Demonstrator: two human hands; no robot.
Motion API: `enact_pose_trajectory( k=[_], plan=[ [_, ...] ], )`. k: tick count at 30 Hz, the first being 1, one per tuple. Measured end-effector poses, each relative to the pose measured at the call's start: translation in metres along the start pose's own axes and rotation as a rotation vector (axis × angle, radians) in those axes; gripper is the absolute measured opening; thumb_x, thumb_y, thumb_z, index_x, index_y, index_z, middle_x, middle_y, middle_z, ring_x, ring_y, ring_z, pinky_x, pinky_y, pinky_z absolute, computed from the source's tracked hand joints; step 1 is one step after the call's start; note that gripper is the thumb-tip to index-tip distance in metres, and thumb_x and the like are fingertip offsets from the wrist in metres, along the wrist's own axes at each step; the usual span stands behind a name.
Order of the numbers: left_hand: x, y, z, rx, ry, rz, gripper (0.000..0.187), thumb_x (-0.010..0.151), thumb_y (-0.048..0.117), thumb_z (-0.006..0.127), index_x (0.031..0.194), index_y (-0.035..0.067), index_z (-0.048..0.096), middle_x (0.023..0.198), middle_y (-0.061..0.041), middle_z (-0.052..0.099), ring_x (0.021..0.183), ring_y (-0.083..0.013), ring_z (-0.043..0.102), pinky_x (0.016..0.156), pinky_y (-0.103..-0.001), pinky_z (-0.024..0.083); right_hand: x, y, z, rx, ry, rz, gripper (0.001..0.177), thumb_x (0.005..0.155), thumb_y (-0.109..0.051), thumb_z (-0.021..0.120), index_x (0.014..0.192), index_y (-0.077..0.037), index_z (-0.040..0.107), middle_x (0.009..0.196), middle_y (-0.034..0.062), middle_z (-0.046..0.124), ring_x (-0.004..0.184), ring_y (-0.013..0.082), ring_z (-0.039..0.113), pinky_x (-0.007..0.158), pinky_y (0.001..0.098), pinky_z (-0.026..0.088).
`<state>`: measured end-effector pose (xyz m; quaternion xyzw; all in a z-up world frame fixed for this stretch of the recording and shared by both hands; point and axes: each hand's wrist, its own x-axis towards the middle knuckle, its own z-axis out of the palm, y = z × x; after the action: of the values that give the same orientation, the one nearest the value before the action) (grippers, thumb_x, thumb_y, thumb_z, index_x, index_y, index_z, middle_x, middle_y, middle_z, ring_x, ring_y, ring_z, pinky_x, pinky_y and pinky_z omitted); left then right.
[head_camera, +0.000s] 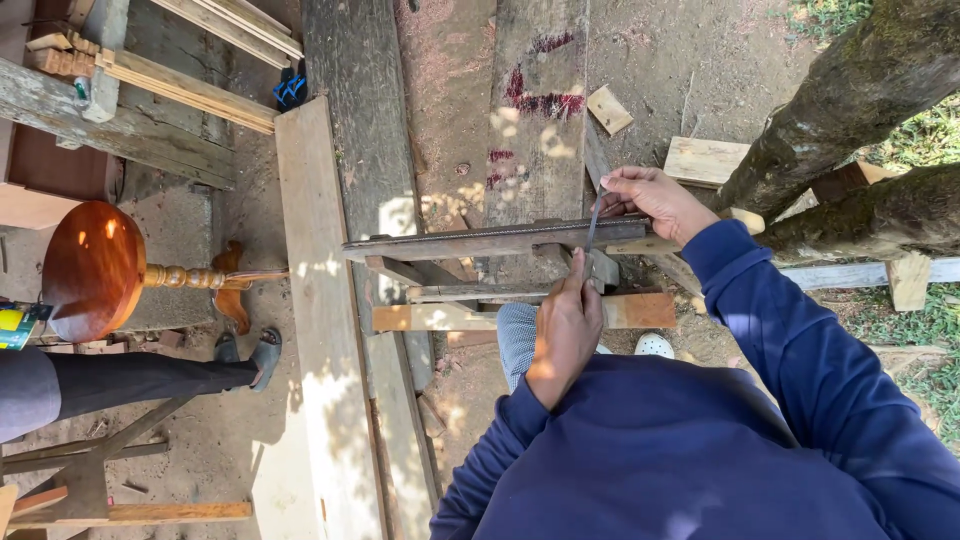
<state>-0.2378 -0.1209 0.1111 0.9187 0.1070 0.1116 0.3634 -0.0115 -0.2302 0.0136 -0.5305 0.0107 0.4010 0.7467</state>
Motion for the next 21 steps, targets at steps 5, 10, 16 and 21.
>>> enact_pose_trajectory(
  k=[5,10,16,21],
  plan=[
    [-0.010,0.007,-0.009,-0.058,0.012,0.026,0.050,0.098,0.008,0.059,0.145,-0.006,0.052,0.095,-0.031,0.068,0.077,-0.0415,0.071,0.067,-0.046,0.057,0.004,0.015,-0.008,-0.047,-0.041,-0.046,0.012,0.099,-0.021,0.071,0.099,-0.010,0.072,0.091,0.0070,0.077,0.080,0.0144,0.072,0.075,0.0297,0.058],
    [0.003,-0.004,0.001,-0.081,-0.055,-0.041,0.048,0.099,0.009,0.057,0.145,-0.005,0.051,0.090,-0.029,0.068,0.074,-0.0397,0.071,0.067,-0.045,0.056,0.007,0.012,-0.005,-0.017,-0.037,-0.039,0.014,0.100,-0.024,0.070,0.099,-0.010,0.071,0.087,0.0069,0.075,0.076,0.0149,0.071,0.072,0.0292,0.058],
    [0.020,0.018,-0.015,-0.130,-0.132,-0.201,0.053,0.098,0.009,0.056,0.150,0.000,0.049,0.072,-0.022,0.064,0.057,-0.0253,0.061,0.057,-0.040,0.051,0.004,-0.003,0.000,-0.012,0.086,-0.026,0.013,0.099,-0.024,0.069,0.103,-0.012,0.073,0.088,0.0064,0.074,0.073,0.0150,0.070,0.069,0.0308,0.058],
    [0.005,0.006,-0.015,-0.186,-0.070,-0.140,0.051,0.098,0.007,0.056,0.148,-0.001,0.051,0.075,-0.020,0.062,0.060,-0.0196,0.059,0.058,-0.036,0.051,-0.004,-0.005,0.002,0.054,-0.013,0.024,0.016,0.097,-0.023,0.072,0.103,-0.009,0.071,0.090,0.0066,0.074,0.074,0.0171,0.071,0.070,0.0338,0.059]
  ],
)
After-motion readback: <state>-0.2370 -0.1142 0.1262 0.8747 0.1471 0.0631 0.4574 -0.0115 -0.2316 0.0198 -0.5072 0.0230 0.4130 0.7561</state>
